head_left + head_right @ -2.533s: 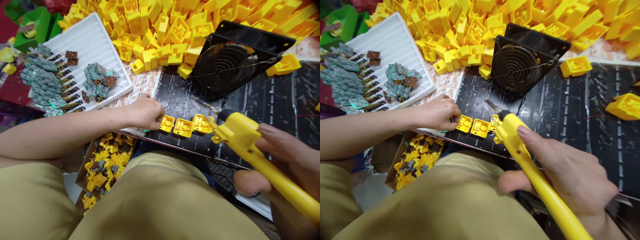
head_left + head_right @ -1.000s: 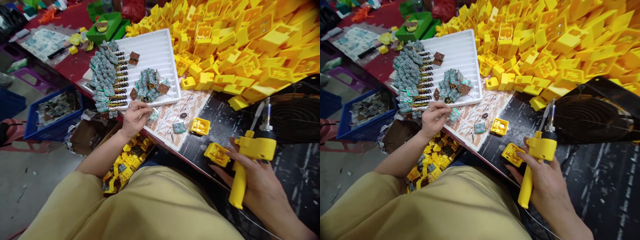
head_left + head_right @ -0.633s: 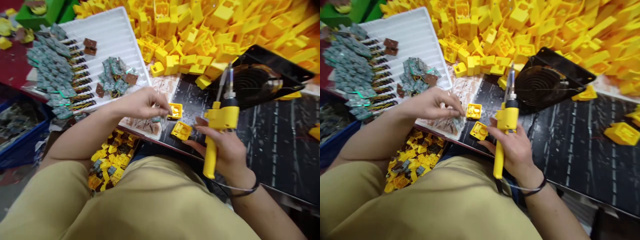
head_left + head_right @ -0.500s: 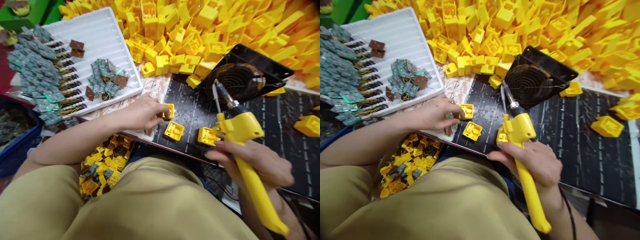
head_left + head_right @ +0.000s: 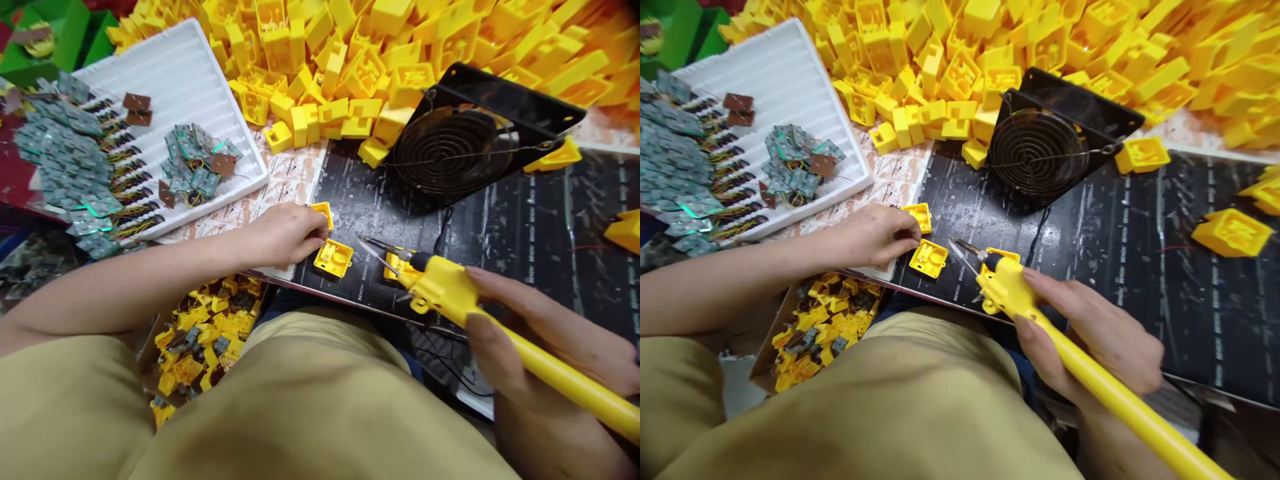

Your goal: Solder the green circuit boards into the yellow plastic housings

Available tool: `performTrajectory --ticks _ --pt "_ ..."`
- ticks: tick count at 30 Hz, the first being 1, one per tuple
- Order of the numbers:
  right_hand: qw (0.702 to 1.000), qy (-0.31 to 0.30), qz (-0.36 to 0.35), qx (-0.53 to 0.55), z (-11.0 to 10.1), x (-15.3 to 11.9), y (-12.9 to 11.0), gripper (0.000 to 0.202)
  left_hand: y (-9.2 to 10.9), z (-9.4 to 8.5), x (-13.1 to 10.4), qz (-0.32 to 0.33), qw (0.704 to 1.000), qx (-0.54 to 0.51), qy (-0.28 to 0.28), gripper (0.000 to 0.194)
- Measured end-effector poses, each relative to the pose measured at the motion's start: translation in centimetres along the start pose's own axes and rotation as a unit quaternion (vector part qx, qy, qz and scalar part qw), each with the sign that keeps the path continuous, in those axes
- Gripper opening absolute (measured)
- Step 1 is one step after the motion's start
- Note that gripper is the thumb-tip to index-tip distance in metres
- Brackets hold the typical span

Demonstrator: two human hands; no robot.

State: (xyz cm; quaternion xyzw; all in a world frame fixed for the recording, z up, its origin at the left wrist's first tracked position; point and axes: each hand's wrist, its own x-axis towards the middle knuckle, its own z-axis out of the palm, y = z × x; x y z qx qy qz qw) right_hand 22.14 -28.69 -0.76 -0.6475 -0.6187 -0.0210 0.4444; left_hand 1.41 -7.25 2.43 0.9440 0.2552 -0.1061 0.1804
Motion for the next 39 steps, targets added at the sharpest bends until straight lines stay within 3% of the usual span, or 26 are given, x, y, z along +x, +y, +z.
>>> performTrajectory --ticks 4,9,13,21,25,31,35,39 --pt "0.999 0.005 -0.018 0.041 1.1 -0.5 0.2 0.049 0.3 1.7 -0.5 0.021 0.995 0.081 0.051 0.022" --pt "0.984 -0.088 -0.130 0.083 1.2 0.8 -0.8 0.031 0.2 2.2 -0.6 0.053 0.985 0.146 0.080 0.023" --pt "0.981 -0.087 -0.163 0.059 1.3 2.0 -1.7 0.011 0.4 2.3 -0.6 0.077 0.977 0.166 0.111 0.024" --pt "0.969 -0.118 -0.216 0.013 1.0 2.1 -2.0 0.013 0.6 2.4 -0.4 0.099 0.955 0.247 0.129 0.021" --pt "0.970 -0.141 -0.197 0.004 -0.3 2.3 -1.8 0.008 0.5 2.4 -0.4 0.105 0.952 0.252 0.139 0.021" --pt "0.985 -0.128 -0.109 -0.023 -1.0 1.7 -1.7 0.018 0.5 2.3 -0.4 0.098 0.958 0.237 0.124 0.023" --pt "0.987 -0.121 -0.100 -0.021 -1.0 1.4 -1.8 0.020 0.8 2.0 -0.3 0.089 0.962 0.237 0.107 0.025" --pt "0.979 -0.158 -0.128 0.010 -0.3 1.6 -1.8 0.021 1.0 1.8 -0.3 0.085 0.963 0.238 0.095 0.024"
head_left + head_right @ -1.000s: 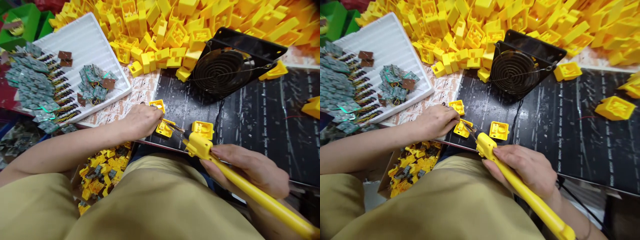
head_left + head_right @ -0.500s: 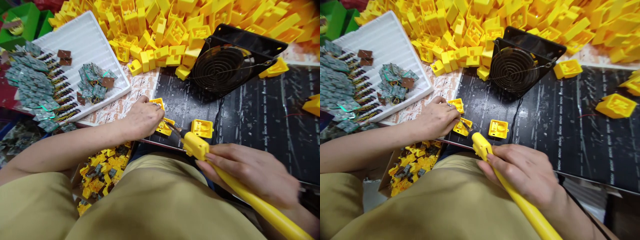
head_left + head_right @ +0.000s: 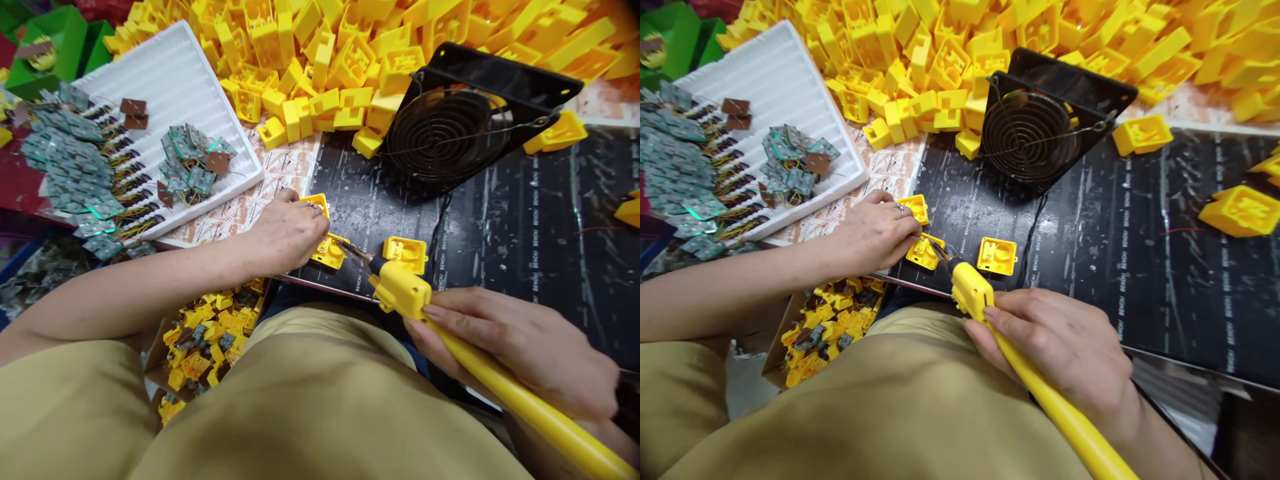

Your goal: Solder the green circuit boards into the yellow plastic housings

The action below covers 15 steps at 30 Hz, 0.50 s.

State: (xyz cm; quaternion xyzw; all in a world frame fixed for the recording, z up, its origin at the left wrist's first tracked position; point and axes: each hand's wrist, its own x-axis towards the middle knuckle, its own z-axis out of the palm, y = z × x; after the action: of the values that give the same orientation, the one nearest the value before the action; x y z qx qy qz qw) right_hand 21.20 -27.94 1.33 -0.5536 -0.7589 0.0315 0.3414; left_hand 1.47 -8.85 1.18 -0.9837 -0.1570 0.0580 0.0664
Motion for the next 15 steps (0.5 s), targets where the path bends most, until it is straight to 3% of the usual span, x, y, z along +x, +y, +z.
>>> performTrajectory --ticks 7,10,15 --pt "0.994 0.037 -0.102 -0.010 0.9 1.2 0.4 0.015 0.0 0.4 -0.1 0.016 1.000 0.011 0.024 0.021" --pt "0.997 0.009 -0.077 -0.022 -0.1 0.8 0.4 0.009 -0.1 0.5 -0.1 0.020 0.999 0.017 0.028 0.022" --pt "0.999 0.018 0.005 -0.039 -0.5 -0.5 0.7 0.015 -0.1 0.1 0.1 0.011 1.000 0.014 0.005 0.021"
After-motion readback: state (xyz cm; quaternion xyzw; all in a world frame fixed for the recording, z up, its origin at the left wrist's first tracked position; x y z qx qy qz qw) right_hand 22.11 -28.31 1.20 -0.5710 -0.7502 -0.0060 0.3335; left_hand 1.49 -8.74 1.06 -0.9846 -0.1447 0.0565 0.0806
